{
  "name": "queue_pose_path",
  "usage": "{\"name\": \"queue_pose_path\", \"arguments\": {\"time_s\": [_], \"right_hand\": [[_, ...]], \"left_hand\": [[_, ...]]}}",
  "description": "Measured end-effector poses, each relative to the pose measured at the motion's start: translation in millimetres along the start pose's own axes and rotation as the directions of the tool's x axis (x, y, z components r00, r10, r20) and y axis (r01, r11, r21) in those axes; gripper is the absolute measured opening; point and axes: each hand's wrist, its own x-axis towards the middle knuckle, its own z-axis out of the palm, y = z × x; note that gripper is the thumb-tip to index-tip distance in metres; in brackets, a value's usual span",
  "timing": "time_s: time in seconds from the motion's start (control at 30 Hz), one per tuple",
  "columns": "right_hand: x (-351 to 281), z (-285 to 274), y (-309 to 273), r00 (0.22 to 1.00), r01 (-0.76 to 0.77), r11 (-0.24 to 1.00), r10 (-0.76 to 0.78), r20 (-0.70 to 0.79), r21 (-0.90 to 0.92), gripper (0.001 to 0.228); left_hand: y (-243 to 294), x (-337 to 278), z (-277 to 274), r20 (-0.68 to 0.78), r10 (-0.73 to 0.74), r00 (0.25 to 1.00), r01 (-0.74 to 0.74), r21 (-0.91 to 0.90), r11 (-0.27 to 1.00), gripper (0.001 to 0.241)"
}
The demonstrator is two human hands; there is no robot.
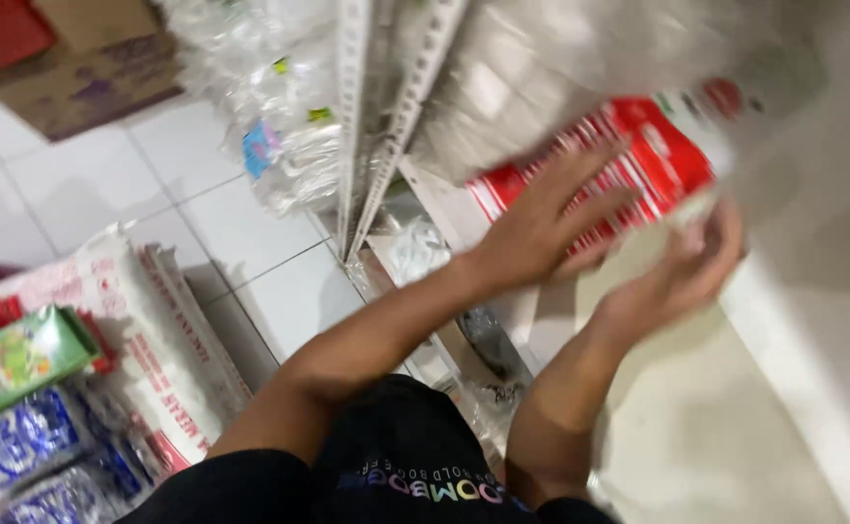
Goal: The person places a white packet and a stack of red packets onto a shelf, then repeatedly picks up and examines various white, green, and blue packets from a lower surface.
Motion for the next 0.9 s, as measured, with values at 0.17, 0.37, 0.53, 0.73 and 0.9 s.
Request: {"name": "queue_pose_path", "arguments": {"time_s": [0.17,0.37,0.53,0.73,0.9], "right_hand": [[-145.3,75.7,-2.3,0.916,-0.102,0.811,-0.15,0.373,0.576,0.038],[-275.4,205.1,27.7,-0.144,-0.597,0.759,0.219,0.965,-0.261,0.035],[-353.0,335.5,14.7,-0.46,-0.458,0.837,0.067,0.886,-0.301,0.032],[-479.0,483.6,-88.1,-0.542,-0.318,0.944,-0.256,0.801,0.086,0.037],[-603.3,575.9,-201.6,-0.406,-0.328,0.784,-0.621,0.671,0.528,0.048]], "left_hand": [[-35.9,-139.1,-59.5,-0.028,-0.503,0.864,0.481,-0.251,0.84,0.043],[-66.7,-344.3,-190.3,-0.222,-0.938,0.267,0.931,-0.192,0.31,0.025],[-53.5,-448.9,-299.3,-0.61,-0.79,-0.053,0.965,-0.234,0.117,0.025],[-70.7,-524.7,-412.7,-0.693,-0.537,-0.481,0.59,-0.709,0.385,0.028],[-105.4,-576.7,-489.8,-0.811,-0.235,-0.535,0.717,-0.583,0.381,0.048]]}}
